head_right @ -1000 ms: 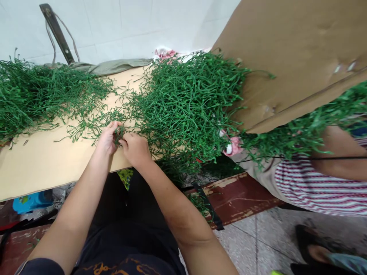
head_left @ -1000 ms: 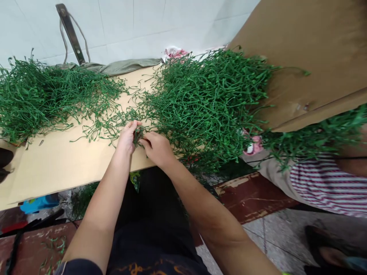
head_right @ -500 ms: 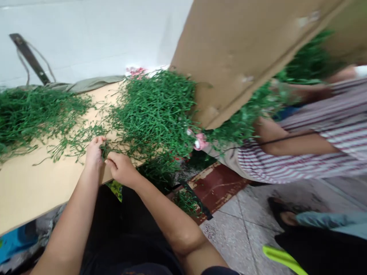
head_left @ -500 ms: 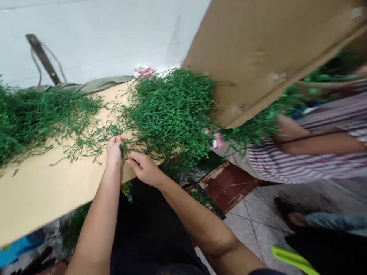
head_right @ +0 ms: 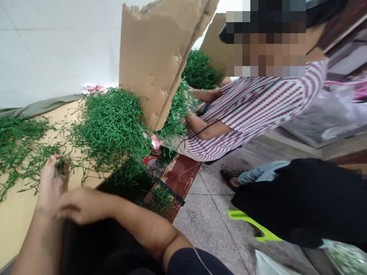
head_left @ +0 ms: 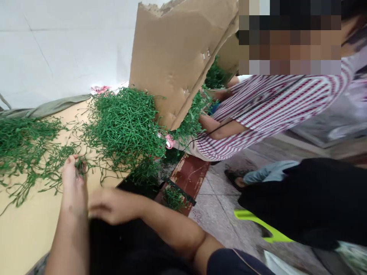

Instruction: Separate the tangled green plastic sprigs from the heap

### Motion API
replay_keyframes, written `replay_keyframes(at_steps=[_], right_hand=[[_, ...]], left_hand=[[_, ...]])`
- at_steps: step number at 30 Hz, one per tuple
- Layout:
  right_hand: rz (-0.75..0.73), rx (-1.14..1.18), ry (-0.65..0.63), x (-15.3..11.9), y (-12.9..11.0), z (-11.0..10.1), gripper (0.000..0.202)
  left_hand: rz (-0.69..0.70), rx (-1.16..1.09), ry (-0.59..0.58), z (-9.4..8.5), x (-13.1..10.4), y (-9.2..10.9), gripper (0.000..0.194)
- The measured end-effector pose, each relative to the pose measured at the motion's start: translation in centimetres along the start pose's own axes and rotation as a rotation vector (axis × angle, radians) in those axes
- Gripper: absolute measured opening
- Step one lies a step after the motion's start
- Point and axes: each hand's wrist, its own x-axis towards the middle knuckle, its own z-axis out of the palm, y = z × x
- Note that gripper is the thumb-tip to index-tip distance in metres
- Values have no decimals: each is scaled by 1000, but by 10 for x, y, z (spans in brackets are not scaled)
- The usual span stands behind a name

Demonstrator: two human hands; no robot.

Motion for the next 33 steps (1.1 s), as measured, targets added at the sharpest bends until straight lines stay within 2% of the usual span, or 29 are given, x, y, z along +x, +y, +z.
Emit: replay_keyframes(at_steps=[2,3,6,8,10,12,14,17,20,22,25,29,33], right_hand=[[164,33,200,-10,1,-20,19],[220,67,252,-15,2,-30,20],[296,177,325,-30,7,-51,20],[340,287,352,-37,11,-53,21],[386,393,364,-40,14,-50,22],[433,426,362,-41,16,-47,22],[497,364,334,-42,16,-47,20],[575,121,224,-48,12,-58,17],[587,-124,67,-60,3,-75,14],[600,-239,12,-63,-4,-83,13],[589,-347,97,-49,-9,-82,13],[528,-434,279,-1,6,-58,13],[512,-584,233,29,35,-37,11]], left_hand=[[-76,9,14,3,1,-2,14],[-115,9,11,5,1,-3,16],[-145,-60,-38,7,2,-8,17],[-169,-104,-100,7,3,-11,19],[-182,-130,-113,5,4,-14,18],[-201,-147,-112,4,4,-15,19],[-209,-159,-104,3,3,-15,21],[-212,-171,-98,2,2,-15,21],[-236,-181,-111,3,0,-15,19],[-263,-189,-119,4,-1,-15,18],[-286,-182,-115,6,-4,-13,16],[-288,-149,-118,5,-6,-12,14],[-280,-129,-143,3,-5,-13,15]])
